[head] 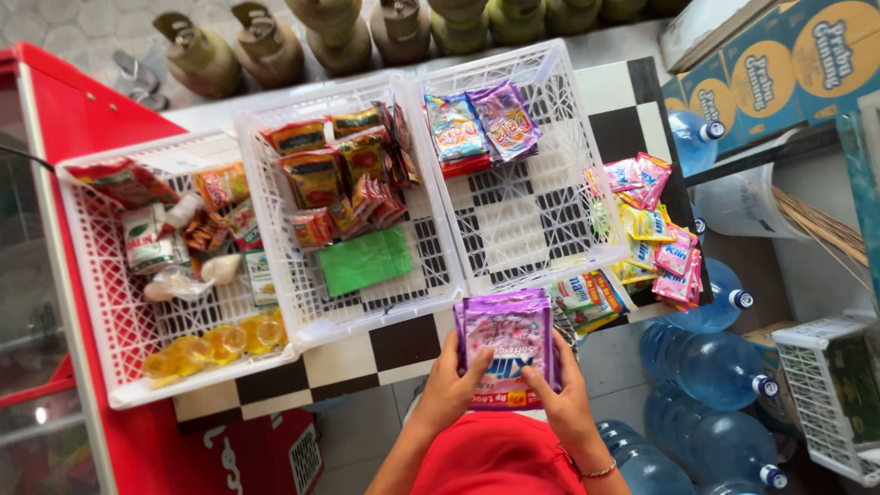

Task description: The person wipes multiple snack packets with a cloth, handling them one at a time. They pick up each packet, wipe it on all sides, and place it back into a white basket on a checkered counter.

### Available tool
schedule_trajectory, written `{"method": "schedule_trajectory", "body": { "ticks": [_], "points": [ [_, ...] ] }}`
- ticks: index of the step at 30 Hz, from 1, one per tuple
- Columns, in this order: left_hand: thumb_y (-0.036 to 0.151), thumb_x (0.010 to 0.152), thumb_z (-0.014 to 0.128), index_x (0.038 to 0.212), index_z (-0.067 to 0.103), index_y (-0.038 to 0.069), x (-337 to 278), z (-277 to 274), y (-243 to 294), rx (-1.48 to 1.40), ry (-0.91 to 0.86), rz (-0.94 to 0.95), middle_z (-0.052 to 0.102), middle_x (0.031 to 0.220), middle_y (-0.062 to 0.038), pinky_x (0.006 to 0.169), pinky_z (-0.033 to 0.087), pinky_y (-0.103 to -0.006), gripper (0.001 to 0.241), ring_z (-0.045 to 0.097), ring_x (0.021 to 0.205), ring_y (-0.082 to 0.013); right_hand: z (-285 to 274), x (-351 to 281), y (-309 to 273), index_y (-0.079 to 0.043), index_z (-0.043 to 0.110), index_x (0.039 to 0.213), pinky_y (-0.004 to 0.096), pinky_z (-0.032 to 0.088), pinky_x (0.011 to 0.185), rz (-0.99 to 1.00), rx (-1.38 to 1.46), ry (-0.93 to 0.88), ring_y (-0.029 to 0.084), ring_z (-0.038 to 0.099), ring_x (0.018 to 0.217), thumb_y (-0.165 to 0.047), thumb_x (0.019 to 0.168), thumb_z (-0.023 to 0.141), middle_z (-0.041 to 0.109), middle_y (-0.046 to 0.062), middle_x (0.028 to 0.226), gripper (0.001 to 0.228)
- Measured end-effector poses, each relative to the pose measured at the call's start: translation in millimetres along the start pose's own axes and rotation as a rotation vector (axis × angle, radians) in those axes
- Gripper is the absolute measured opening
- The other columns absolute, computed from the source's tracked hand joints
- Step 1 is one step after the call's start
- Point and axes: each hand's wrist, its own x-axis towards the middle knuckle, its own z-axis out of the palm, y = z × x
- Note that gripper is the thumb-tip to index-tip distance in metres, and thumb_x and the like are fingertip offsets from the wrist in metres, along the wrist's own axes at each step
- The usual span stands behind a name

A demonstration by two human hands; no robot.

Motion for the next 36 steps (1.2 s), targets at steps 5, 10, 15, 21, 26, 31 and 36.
{"method": "schedule_trajectory", "body": {
  "ticks": [5, 10, 15, 21, 26, 31, 36],
  "points": [
    [0.033, 0.093, 0.074, 0.137, 0.055, -0.004, 56.5, 28.6, 16.1, 0.178, 0.176, 0.152, 0.071, 0.121, -0.019, 0.096, 0.053, -0.0351, 0.061, 0.070, 0.110, -0.0231, -13.4, 58.7, -17.7, 0.006, 0.043, 0.151, 0.032, 0.044, 0.107, -0.030, -0.028, 0.060, 0.017, 0.056, 0.126, -0.014, 0.099, 0.061, 0.057, 0.014, 0.142, 0.059],
    [0.030, 0.100, 0.064, 0.147, 0.046, -0.008, 151.7, 48.3, 53.7, 0.076, 0.338, 0.271, 0.069, 0.125, -0.020, 0.097, 0.053, -0.0347, 0.063, 0.068, 0.111, -0.0239, -7.3, 164.9, -54.6, 0.004, 0.037, 0.156, 0.034, 0.041, 0.113, -0.330, -0.274, -0.018, 0.022, 0.053, 0.133, -0.013, 0.103, 0.057, 0.051, 0.018, 0.150, 0.059],
    [0.031, 0.103, 0.063, 0.151, 0.037, -0.010, 186.1, 52.6, 60.9, 0.158, 0.499, 0.371, 0.058, 0.136, -0.029, 0.107, 0.048, -0.0396, 0.068, 0.060, 0.125, -0.0359, -9.0, 220.5, -56.0, 0.002, 0.034, 0.159, 0.034, 0.043, 0.113, -0.370, -0.161, -0.123, 0.022, 0.054, 0.132, -0.014, 0.104, 0.055, 0.052, 0.018, 0.149, 0.061],
    [0.015, 0.098, 0.062, 0.151, 0.031, -0.011, 215.0, 58.3, 16.6, 0.943, 0.552, 0.373, 0.017, 0.159, -0.040, 0.121, 0.026, -0.0585, 0.067, 0.020, 0.148, -0.0572, -0.1, 295.0, 32.2, -0.001, 0.048, 0.151, 0.047, 0.041, 0.110, -0.540, -0.809, -0.202, 0.042, 0.054, 0.128, -0.018, 0.099, 0.065, 0.054, 0.030, 0.140, 0.057],
    [-0.002, 0.084, 0.058, 0.156, 0.032, -0.006, 227.0, 79.9, -27.3, 1.229, 0.309, 0.311, 0.016, 0.168, -0.033, 0.129, 0.023, -0.0537, 0.077, 0.018, 0.157, -0.0490, -8.9, 324.1, 78.0, -0.001, 0.050, 0.149, 0.051, 0.044, 0.102, -0.499, -0.857, -0.220, 0.047, 0.055, 0.117, -0.018, 0.096, 0.066, 0.056, 0.031, 0.128, 0.059],
    [0.002, 0.078, 0.063, 0.154, 0.029, -0.011, 229.2, 76.8, -64.3, 1.172, 0.266, 0.114, 0.014, 0.165, -0.032, 0.124, 0.021, -0.0579, 0.085, 0.015, 0.155, -0.0501, 7.5, 328.5, 90.1, -0.002, 0.053, 0.147, 0.051, 0.047, 0.101, -0.543, -0.851, -0.190, 0.044, 0.059, 0.113, -0.018, 0.097, 0.068, 0.062, 0.026, 0.122, 0.055],
    [0.005, 0.080, 0.064, 0.158, 0.021, -0.003, 239.3, 77.0, -79.6, 1.135, 0.230, 0.099, 0.006, 0.166, -0.037, 0.121, 0.018, -0.0667, 0.090, 0.008, 0.152, -0.0569, 5.0, 334.7, 62.3, 0.004, 0.048, 0.147, 0.047, 0.046, 0.105, -0.495, -0.736, -0.334, 0.044, 0.058, 0.121, -0.019, 0.095, 0.070, 0.059, 0.030, 0.130, 0.061]
  ]
}}
